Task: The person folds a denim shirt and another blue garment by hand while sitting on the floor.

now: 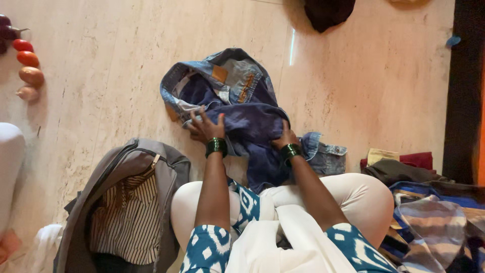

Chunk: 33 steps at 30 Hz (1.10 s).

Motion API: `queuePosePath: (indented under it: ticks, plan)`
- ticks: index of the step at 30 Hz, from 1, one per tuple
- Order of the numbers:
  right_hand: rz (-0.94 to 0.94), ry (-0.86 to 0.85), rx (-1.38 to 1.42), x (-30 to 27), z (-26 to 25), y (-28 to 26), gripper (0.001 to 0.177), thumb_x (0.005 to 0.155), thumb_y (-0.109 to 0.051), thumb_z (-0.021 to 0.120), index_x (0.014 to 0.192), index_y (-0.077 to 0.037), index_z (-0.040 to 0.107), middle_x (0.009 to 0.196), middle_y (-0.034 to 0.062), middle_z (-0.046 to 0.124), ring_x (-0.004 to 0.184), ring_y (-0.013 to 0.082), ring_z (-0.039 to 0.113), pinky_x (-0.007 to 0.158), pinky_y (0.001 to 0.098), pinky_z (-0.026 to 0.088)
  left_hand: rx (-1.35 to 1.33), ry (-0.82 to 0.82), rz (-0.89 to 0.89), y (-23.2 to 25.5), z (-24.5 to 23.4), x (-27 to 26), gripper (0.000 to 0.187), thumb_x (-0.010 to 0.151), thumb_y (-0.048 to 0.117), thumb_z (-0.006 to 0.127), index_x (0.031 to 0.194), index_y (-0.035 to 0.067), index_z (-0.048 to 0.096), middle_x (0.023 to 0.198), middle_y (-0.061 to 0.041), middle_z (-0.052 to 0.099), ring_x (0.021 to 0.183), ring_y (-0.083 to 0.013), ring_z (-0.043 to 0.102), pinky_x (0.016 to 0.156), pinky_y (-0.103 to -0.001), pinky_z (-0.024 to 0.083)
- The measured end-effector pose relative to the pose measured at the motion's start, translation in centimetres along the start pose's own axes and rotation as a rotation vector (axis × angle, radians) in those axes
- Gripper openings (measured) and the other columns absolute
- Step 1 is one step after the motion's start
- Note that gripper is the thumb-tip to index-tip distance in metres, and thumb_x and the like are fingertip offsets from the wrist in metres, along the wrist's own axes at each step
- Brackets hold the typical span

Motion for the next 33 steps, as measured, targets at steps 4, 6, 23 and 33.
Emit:
queuePosePath:
  ticks: [4, 6, 23, 33]
  plan:
    - [-0.169, 0.264, 0.147, 4.1, -4.5, 0.8, 0.065, 0.077, -0.022, 0.074, 0.14, -0.026, 0.059, 0.122, 0.0179, 0.069, 0.112, 0.0407, 0.066, 0.095, 0.0498, 0.052, 0.108, -0.508, 0.164, 1.6, 4.9, -2.1, 0.093, 0.064, 0.057, 0.088, 0.143, 0.039, 0.041, 0.159, -0.01, 0.027, 0.144, -0.0453, 0.025, 0.099, -0.072, 0.034]
    - [-0.189, 0.464, 0.163, 3.1, -10.7, 0.0, 0.057, 0.077, -0.011, 0.066, 0.132, -0.024, 0.065, 0.119, 0.0167, 0.068, 0.105, 0.0433, 0.066, 0.089, 0.0523, 0.053, 0.035, -0.618, 0.131, 0.1, 8.1, -2.8, 0.095, 0.063, 0.055, 0.091, 0.143, 0.039, 0.043, 0.158, -0.011, 0.028, 0.143, -0.0452, 0.023, 0.1, -0.069, 0.035]
    - [0.093, 0.062, -0.151, -4.6, -7.3, 10.8, 0.04, 0.096, -0.048, 0.068, 0.131, -0.03, 0.073, 0.137, 0.0102, 0.07, 0.13, 0.0338, 0.065, 0.109, 0.0543, 0.049, 0.362, -0.003, 0.261, -2.3, 2.7, 1.0, 0.032, 0.083, 0.022, 0.077, 0.112, 0.03, 0.066, 0.141, -0.008, 0.05, 0.136, -0.0429, 0.037, 0.104, -0.07, 0.028]
    - [-0.004, 0.122, -0.327, 2.8, -3.4, 10.3, 0.061, 0.091, -0.025, 0.068, 0.149, -0.024, 0.05, 0.144, 0.0145, 0.056, 0.115, 0.041, 0.065, 0.088, 0.0602, 0.053, 0.641, -0.86, 0.63, -1.1, 13.4, -9.8, 0.046, 0.1, 0.039, 0.06, 0.143, 0.024, 0.068, 0.151, -0.008, 0.064, 0.135, -0.0356, 0.062, 0.112, -0.063, 0.04]
Point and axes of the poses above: each hand's wrist, its own x-axis towards the middle knuckle, its own z-axis out of the palm, y = z × x, the point moved 10 cm from there along x, towards the middle knuckle
